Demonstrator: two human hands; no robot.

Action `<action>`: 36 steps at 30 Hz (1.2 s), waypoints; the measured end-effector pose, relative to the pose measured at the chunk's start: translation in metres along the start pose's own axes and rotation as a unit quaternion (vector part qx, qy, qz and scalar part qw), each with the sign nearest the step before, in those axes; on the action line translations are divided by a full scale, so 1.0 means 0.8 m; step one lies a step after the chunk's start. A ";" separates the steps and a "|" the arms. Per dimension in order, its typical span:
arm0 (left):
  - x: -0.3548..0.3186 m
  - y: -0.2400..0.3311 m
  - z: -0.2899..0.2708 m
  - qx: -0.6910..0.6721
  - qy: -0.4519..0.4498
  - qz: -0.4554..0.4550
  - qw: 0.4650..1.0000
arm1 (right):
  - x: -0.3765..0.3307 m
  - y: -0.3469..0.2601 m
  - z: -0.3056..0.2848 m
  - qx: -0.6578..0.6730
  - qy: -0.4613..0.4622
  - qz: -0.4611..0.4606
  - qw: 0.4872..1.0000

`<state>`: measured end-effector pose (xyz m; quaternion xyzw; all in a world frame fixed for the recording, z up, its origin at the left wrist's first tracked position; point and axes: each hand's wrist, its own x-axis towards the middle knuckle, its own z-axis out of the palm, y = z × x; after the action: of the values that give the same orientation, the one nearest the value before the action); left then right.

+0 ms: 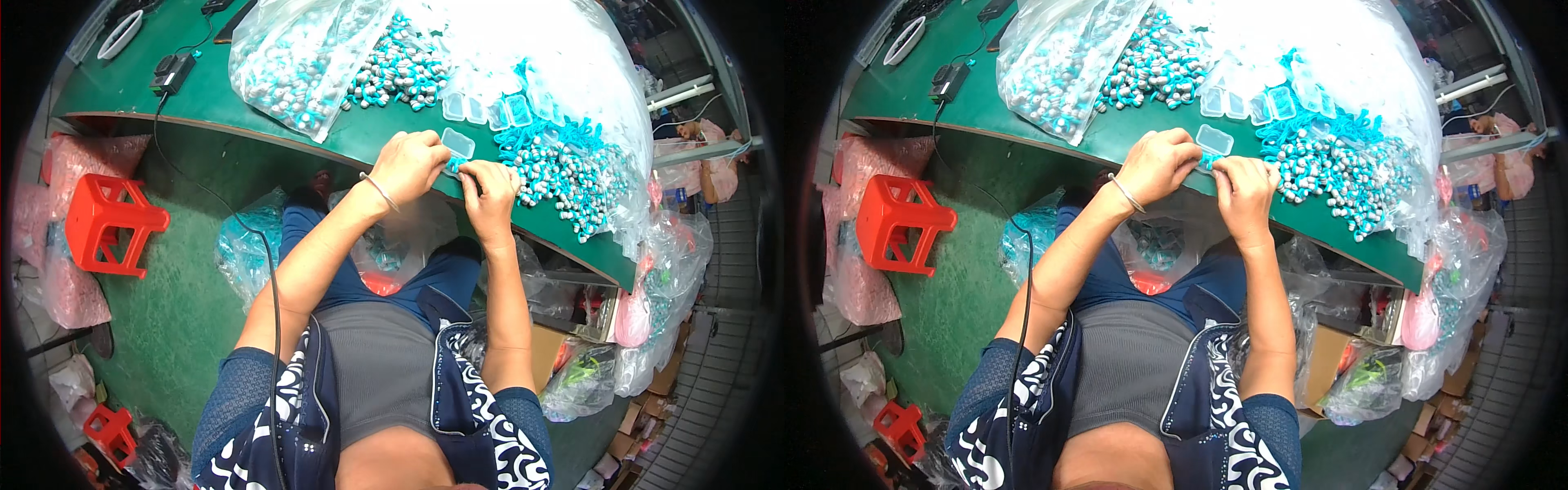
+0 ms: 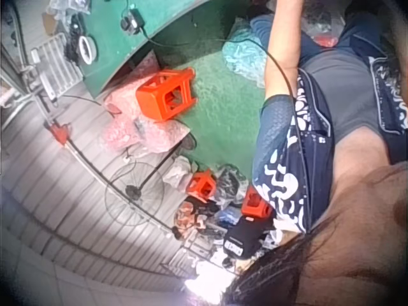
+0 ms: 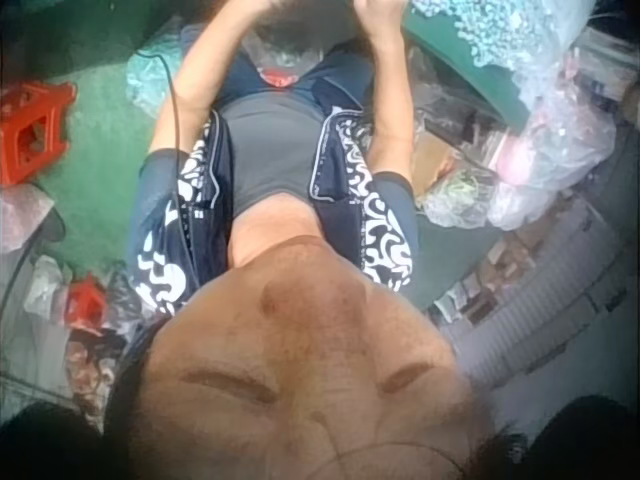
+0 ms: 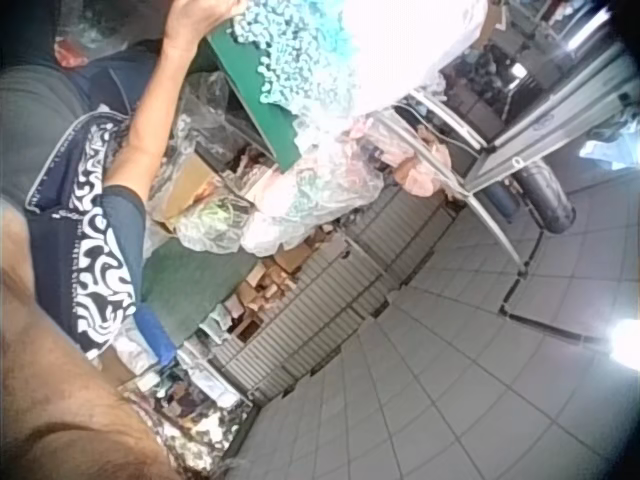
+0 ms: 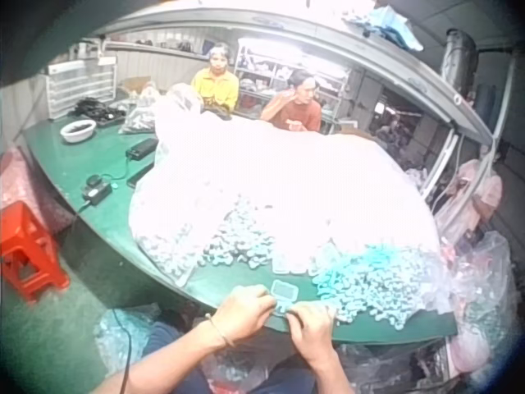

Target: Sorting small blue and white components into individual plastic compartments.

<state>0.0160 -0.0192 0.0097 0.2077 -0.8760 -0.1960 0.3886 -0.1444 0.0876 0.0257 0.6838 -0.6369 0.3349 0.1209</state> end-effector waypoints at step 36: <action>-0.005 0.003 0.001 -0.007 -0.039 -0.029 0.999 | 0.048 0.044 0.016 -0.040 -0.089 0.060 0.993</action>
<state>0.0175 -0.0151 0.0084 0.2225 -0.8826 -0.2215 0.3500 -0.1757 0.0445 0.0304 0.6663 -0.6977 0.2537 0.0705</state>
